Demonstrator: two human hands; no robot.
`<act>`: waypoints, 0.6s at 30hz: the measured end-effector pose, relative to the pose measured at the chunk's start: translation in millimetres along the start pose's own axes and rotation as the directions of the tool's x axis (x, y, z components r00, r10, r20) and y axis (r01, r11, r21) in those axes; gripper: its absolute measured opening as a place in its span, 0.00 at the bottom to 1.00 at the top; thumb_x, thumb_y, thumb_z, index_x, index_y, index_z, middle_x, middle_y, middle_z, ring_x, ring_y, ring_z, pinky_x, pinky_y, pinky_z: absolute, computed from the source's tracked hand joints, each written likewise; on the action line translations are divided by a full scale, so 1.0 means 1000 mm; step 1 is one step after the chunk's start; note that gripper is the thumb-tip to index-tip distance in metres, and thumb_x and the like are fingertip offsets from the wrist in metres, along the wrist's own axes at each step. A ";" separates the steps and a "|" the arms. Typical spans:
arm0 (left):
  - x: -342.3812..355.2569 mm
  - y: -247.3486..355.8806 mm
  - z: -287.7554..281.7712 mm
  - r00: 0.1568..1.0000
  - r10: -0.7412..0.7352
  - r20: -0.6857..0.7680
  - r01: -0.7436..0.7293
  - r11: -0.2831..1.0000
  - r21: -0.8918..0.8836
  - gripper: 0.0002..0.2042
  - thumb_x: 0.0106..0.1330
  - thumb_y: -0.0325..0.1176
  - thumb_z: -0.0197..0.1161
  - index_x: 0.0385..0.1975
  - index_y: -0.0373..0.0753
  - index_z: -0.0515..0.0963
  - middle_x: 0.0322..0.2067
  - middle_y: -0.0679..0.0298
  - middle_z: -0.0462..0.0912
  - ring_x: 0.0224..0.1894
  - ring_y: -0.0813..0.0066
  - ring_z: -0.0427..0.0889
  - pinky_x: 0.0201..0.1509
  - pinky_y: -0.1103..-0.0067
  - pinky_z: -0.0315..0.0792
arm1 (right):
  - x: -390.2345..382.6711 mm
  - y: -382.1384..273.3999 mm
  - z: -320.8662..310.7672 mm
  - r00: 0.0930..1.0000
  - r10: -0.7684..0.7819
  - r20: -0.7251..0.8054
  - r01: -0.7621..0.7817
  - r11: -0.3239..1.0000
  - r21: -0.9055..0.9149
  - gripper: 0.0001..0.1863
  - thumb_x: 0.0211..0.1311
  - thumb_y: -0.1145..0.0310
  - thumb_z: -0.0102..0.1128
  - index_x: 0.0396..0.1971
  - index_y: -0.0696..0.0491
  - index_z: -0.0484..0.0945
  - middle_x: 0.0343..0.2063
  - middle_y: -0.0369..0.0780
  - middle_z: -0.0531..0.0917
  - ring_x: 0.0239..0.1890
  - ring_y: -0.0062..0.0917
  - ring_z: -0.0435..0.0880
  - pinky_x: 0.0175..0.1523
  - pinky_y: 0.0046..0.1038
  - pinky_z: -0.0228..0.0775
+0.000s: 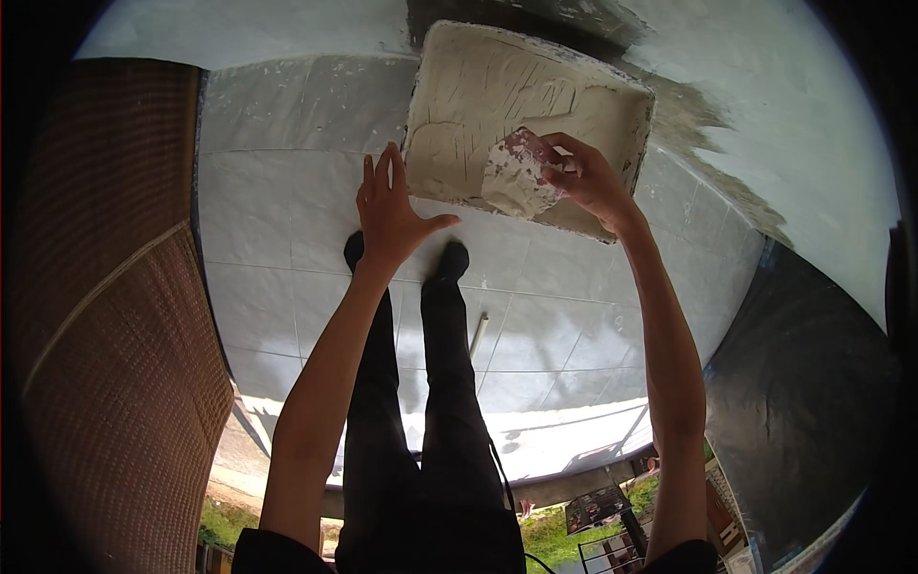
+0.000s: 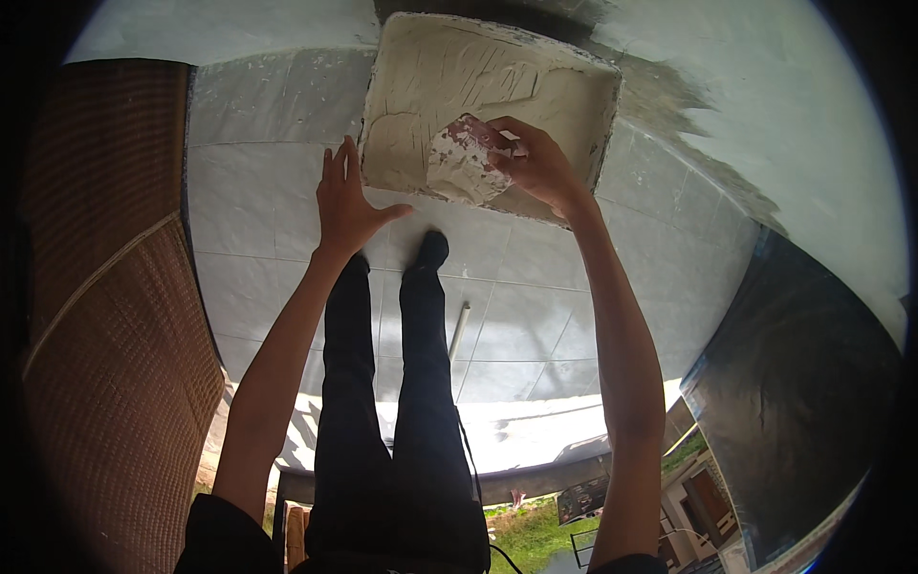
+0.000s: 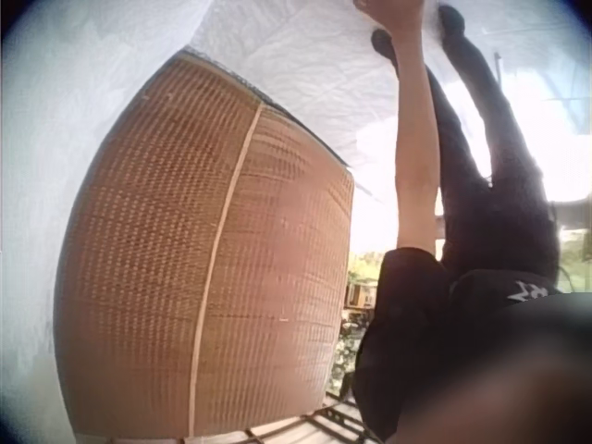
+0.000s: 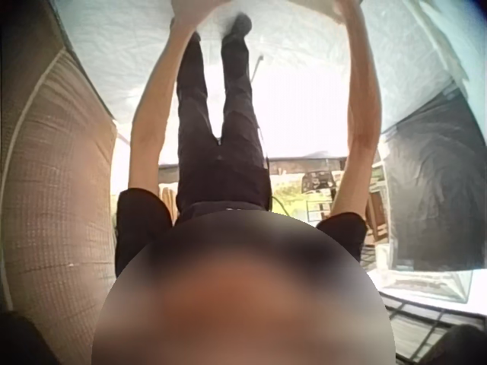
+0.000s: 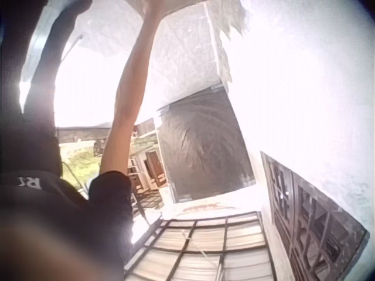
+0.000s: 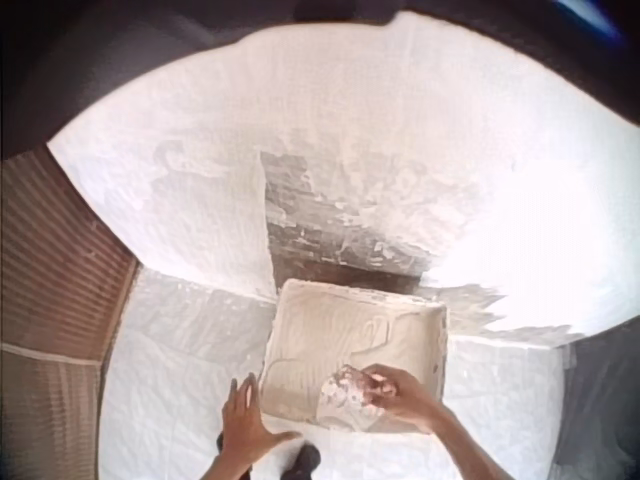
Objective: The person applies wall putty from a plastic container to a damaged section of a wall using a putty knife.
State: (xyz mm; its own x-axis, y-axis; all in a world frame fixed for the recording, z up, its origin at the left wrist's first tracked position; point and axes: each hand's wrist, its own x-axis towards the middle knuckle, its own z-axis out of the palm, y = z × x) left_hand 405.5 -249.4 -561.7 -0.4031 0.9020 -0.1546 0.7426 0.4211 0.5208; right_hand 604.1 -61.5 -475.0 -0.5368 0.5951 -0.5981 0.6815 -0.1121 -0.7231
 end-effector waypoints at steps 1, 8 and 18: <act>-0.005 -0.001 -0.013 1.000 0.024 0.012 -0.024 1.000 -0.013 0.61 0.36 0.65 0.71 0.67 0.33 0.49 0.64 0.49 0.57 0.68 0.45 0.49 0.62 0.54 0.55 | -0.010 -0.012 -0.002 0.999 0.032 0.033 -0.038 0.981 0.189 0.21 0.59 0.70 0.62 0.52 0.52 0.72 0.34 0.39 0.83 0.36 0.22 0.81 0.41 0.28 0.71; -0.032 0.012 -0.139 1.000 0.014 0.013 -0.012 0.990 -0.141 0.43 0.56 0.49 0.65 0.68 0.39 0.50 0.66 0.53 0.56 0.69 0.46 0.49 0.65 0.57 0.53 | -0.098 -0.132 0.001 0.997 -0.074 -0.014 0.060 0.669 0.741 0.21 0.62 0.73 0.58 0.55 0.57 0.65 0.42 0.39 0.79 0.44 0.22 0.80 0.46 0.27 0.77; -0.031 0.050 -0.373 0.895 0.133 -0.425 -0.214 0.966 -0.148 0.29 0.66 0.39 0.56 0.64 0.37 0.57 0.61 0.50 0.63 0.66 0.45 0.55 0.66 0.59 0.55 | -0.181 -0.353 0.017 0.872 -0.458 -0.174 0.369 0.380 0.848 0.17 0.66 0.74 0.51 0.54 0.56 0.64 0.46 0.39 0.78 0.46 0.24 0.81 0.51 0.29 0.76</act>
State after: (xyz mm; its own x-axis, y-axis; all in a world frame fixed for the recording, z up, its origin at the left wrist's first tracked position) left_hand 255.6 -291.3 -218.2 -0.4895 0.8233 0.2874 0.7238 0.1998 0.6604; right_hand 451.9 -143.3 -117.1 -0.6936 0.7086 -0.1297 -0.3607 -0.4975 -0.7889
